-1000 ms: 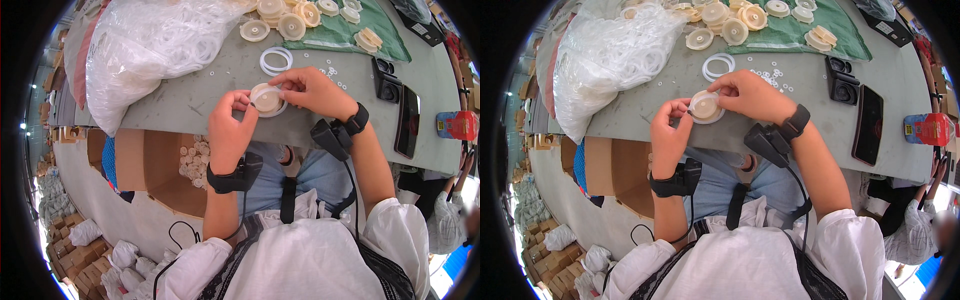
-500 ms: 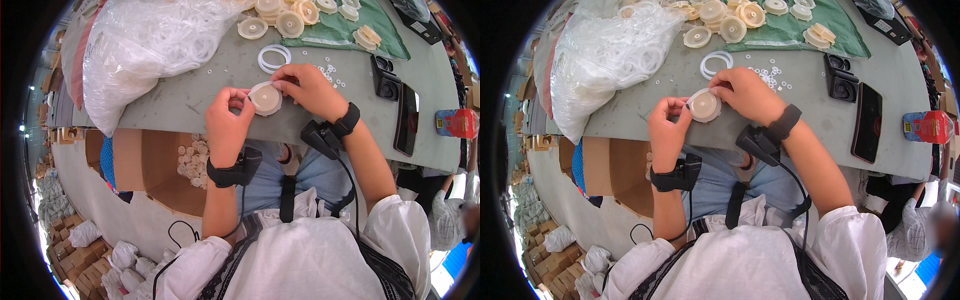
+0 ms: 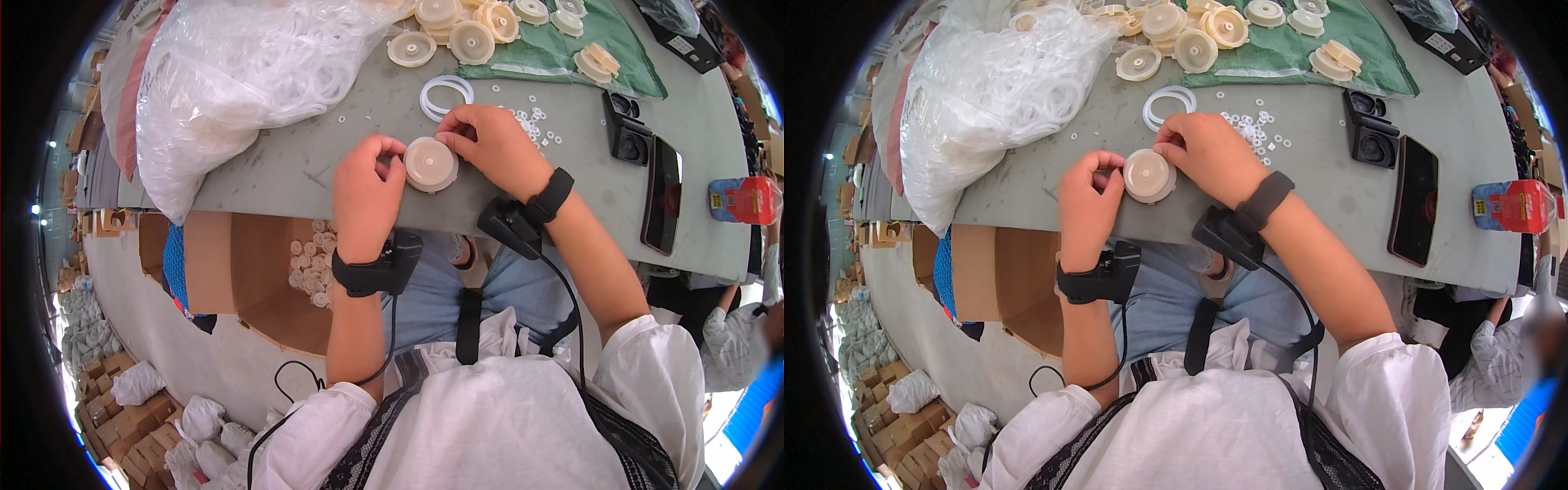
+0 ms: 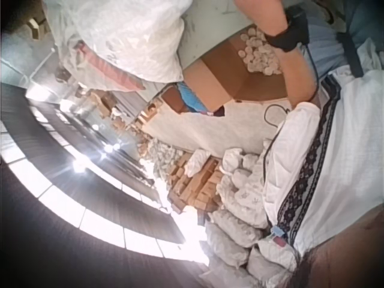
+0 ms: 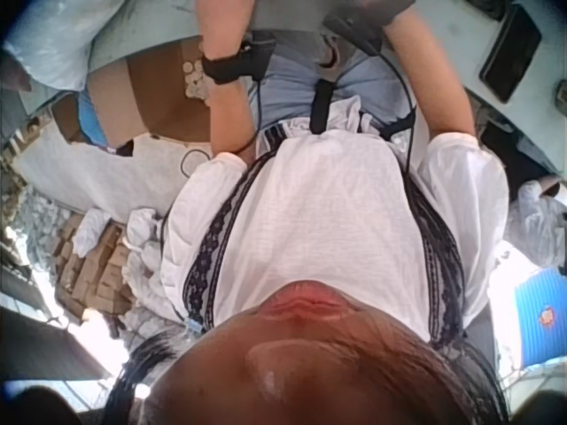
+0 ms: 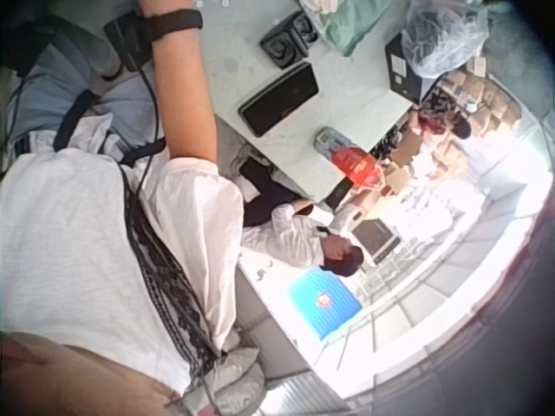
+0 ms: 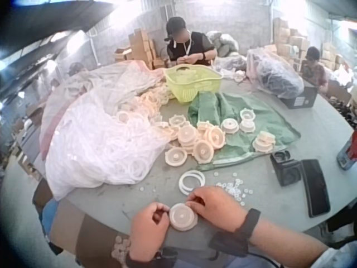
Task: Manually assembling small plastic rings and washers onto a circular plastic base for manufacturing.
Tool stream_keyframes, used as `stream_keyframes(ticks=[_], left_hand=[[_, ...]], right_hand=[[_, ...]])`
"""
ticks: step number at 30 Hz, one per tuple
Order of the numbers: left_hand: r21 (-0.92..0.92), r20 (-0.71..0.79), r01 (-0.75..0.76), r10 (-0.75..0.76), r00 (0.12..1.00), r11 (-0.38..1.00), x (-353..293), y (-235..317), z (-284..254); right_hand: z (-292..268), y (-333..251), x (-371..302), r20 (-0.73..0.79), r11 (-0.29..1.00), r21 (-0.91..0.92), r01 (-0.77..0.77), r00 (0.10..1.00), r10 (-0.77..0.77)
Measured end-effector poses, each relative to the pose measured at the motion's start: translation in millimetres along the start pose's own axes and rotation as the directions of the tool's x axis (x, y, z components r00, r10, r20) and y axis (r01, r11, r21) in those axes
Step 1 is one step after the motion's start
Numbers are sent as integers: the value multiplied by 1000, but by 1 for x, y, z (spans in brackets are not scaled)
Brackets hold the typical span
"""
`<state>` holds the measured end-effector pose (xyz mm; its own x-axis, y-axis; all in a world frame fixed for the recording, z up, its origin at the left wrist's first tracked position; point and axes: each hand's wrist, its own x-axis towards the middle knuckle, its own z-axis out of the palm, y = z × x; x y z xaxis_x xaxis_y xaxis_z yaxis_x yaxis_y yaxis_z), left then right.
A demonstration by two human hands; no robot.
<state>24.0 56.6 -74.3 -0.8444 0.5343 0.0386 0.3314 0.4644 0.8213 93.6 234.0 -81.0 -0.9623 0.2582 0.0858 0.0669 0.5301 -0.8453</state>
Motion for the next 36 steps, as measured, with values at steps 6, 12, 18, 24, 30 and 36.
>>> stream_keyframes(ticks=[6,12,18,24,30,36], left_hand=[[-134,-64,-5,-4,998,991,-4,-10,4],[-70,59,-13,17,998,997,5,-4,-5],[-92,185,56,-38,982,994,18,-10,-12],[-95,201,118,-97,975,989,19,-3,-13],[48,132,-16,10,991,999,12,1,-10],[-26,126,-10,14,992,1000,3,-7,-11]], right_hand=[[1,0,1,2,1000,-19,15,1000,-15],[0,0,-1,9,1000,-25,19,1000,-18],[-1,-2,-2,34,1000,-10,23,999,-22],[-1,0,-3,45,998,-37,49,998,-47],[-2,-2,-3,62,1000,22,15,998,-16],[-2,-2,-4,57,999,30,24,998,-25]])
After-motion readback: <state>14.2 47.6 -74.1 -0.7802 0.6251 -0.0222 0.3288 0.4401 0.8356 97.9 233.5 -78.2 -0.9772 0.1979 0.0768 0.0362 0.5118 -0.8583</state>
